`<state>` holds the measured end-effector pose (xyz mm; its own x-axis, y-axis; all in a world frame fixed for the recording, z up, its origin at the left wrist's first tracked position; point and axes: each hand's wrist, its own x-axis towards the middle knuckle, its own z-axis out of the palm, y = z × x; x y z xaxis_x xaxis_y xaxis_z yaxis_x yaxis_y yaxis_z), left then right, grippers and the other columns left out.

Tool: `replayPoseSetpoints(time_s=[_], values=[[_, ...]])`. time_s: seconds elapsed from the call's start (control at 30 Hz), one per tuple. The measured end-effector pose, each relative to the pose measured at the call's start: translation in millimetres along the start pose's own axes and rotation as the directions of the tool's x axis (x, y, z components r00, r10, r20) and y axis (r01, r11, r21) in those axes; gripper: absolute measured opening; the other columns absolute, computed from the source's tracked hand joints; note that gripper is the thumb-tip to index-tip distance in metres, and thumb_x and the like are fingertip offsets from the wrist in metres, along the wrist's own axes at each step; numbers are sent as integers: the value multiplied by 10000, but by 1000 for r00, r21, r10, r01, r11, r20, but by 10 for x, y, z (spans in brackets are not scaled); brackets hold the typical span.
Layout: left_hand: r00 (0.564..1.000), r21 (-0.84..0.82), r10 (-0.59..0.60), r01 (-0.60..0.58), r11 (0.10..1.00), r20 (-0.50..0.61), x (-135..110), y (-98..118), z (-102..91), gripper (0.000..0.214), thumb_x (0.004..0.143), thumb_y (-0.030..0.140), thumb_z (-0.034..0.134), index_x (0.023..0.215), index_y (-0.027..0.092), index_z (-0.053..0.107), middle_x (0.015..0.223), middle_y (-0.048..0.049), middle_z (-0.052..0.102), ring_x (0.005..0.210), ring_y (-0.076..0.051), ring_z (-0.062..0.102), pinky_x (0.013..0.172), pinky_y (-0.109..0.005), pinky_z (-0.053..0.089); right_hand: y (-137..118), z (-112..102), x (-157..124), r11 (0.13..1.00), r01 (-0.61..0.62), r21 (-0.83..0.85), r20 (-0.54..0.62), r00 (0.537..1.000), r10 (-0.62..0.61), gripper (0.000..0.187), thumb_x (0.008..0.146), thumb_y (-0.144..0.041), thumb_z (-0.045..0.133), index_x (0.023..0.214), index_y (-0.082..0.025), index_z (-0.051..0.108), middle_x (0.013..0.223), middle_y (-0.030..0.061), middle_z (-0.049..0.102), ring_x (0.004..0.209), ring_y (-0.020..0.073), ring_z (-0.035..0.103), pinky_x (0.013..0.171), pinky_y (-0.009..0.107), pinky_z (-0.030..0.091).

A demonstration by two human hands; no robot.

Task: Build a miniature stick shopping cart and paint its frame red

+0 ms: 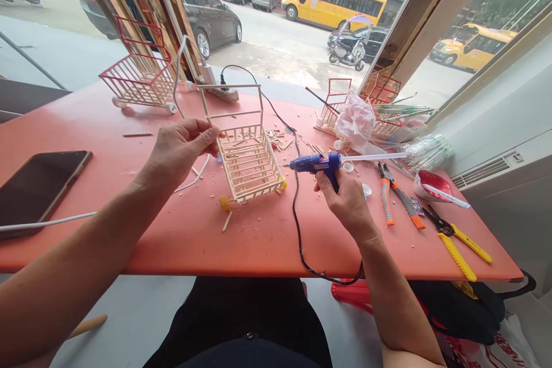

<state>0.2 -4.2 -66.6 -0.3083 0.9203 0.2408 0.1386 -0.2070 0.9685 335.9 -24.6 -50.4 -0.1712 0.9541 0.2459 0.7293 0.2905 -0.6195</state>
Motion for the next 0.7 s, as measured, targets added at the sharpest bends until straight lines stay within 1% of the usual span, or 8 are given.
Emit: replayPoseSetpoints(time_s=[0.23, 0.37, 0.47, 0.6, 0.7], values=[[1000, 6, 12, -12, 1000, -2, -6, 45, 23, 70, 868, 189, 708, 799, 182, 702, 596, 15, 643, 551, -131, 628, 594, -258, 557, 0, -26, -9, 1000, 18, -3, -12, 1000, -18, 613, 1015, -757, 518, 795, -220, 716, 603, 27, 601, 597, 201, 577, 592, 334, 426], [999, 24, 33, -33, 999, 21, -15, 66, 36, 89, 874, 186, 709, 785, 185, 704, 608, 5, 653, 558, -134, 635, 613, -270, 557, -2, -35, -16, 1000, 23, -9, -26, 999, -23, 615, 1022, -752, 515, 818, -212, 729, 615, 31, 615, 594, 197, 579, 594, 333, 431], [998, 6, 33, -33, 999, 44, -18, 50, 52, 95, 870, 196, 714, 775, 187, 713, 619, 3, 663, 563, -132, 643, 628, -274, 570, 2, -51, -17, 1000, 13, -14, -27, 1000, -14, 605, 1029, -736, 515, 835, -209, 741, 625, 34, 623, 594, 194, 575, 596, 333, 428], [997, -36, 8, -5, 999, 77, -17, 13, 74, 73, 847, 249, 744, 839, 177, 737, 658, 4, 692, 598, -142, 684, 665, -294, 625, 12, -69, -12, 1000, -21, -7, -28, 999, 21, 606, 1018, -744, 513, 843, -209, 739, 656, 41, 642, 593, 189, 571, 590, 336, 416], [998, -74, 15, -10, 997, 67, -16, 4, 80, 153, 829, 278, 757, 924, 159, 748, 722, -5, 724, 652, -156, 727, 721, -330, 671, 14, -69, -4, 1000, -13, 0, -40, 999, 13, 605, 1016, -746, 512, 829, -211, 723, 726, 58, 686, 595, 178, 569, 597, 341, 426]])
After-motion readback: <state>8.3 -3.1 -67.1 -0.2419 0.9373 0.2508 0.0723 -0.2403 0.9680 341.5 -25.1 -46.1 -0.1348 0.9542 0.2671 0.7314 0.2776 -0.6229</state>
